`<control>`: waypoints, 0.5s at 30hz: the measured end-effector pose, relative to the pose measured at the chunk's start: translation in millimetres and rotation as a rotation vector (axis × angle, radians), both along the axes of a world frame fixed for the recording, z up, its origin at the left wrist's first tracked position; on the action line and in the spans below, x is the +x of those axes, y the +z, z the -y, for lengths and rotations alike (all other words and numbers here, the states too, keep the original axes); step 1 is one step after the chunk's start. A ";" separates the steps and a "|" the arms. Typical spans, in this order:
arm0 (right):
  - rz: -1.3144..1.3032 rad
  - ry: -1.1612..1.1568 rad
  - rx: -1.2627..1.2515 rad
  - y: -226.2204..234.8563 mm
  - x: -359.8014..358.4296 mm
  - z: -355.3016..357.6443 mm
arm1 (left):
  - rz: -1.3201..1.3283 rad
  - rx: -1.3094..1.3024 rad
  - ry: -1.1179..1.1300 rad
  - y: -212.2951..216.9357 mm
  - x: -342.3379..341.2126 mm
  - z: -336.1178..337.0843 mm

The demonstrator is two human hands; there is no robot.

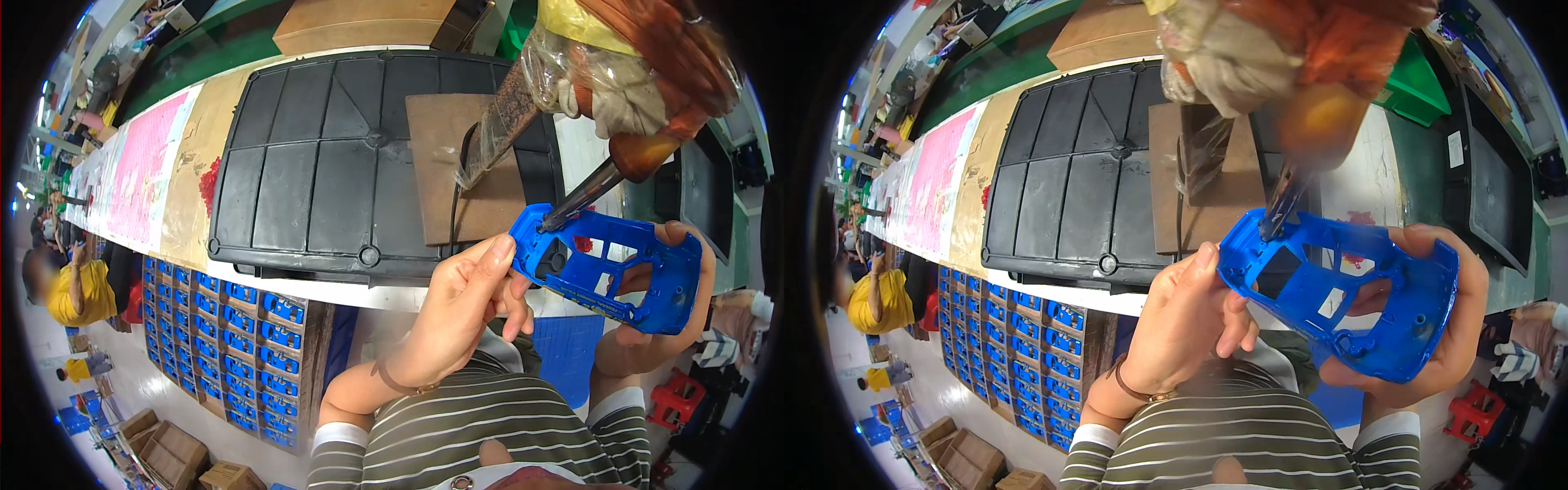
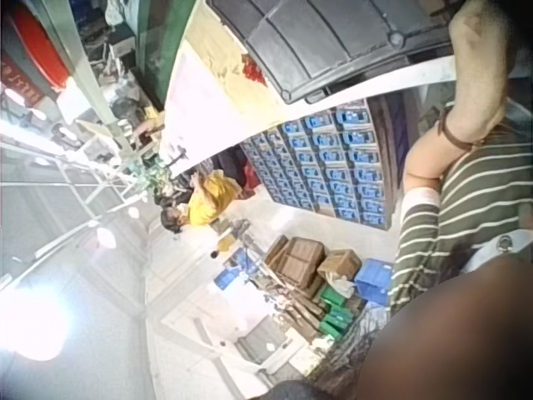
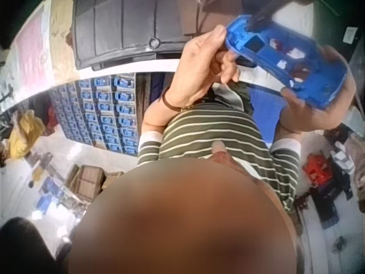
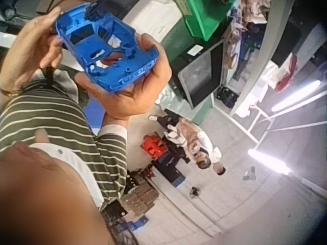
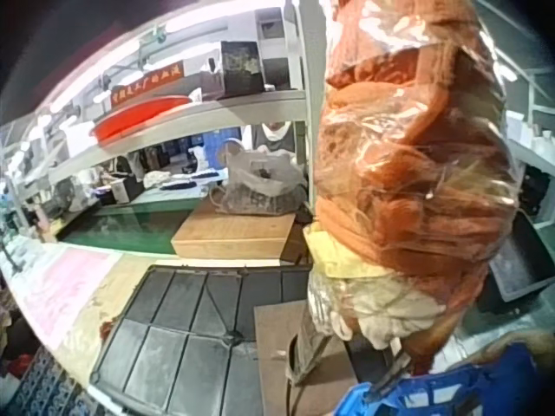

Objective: The person attaches small components to toy car bodies by hand, heat-stakes them against a heated tool, and places the assembled car bodies into a tray.

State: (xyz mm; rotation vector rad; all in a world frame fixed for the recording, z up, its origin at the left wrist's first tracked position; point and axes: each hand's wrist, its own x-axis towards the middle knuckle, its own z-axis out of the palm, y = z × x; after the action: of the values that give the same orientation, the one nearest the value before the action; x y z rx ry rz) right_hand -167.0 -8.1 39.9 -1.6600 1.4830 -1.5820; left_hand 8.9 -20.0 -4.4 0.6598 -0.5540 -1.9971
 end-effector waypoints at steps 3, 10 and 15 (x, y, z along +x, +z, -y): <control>-0.019 -0.024 -0.029 -0.4 2.0 0.8 | -0.020 0.002 0.000 0.2 -0.1 0.3; -0.047 -0.056 -0.054 1.9 1.0 -0.5 | -0.035 -0.016 -0.013 1.3 -2.8 0.2; -0.037 -0.084 -0.035 0.3 8.1 6.1 | -0.054 0.043 -0.016 -3.5 -0.8 3.6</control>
State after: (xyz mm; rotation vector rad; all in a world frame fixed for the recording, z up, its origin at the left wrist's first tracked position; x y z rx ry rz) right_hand -158.9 -14.2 40.2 -1.6748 1.5709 -1.6381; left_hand 8.1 -23.6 -7.9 0.6273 -0.4865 -2.0401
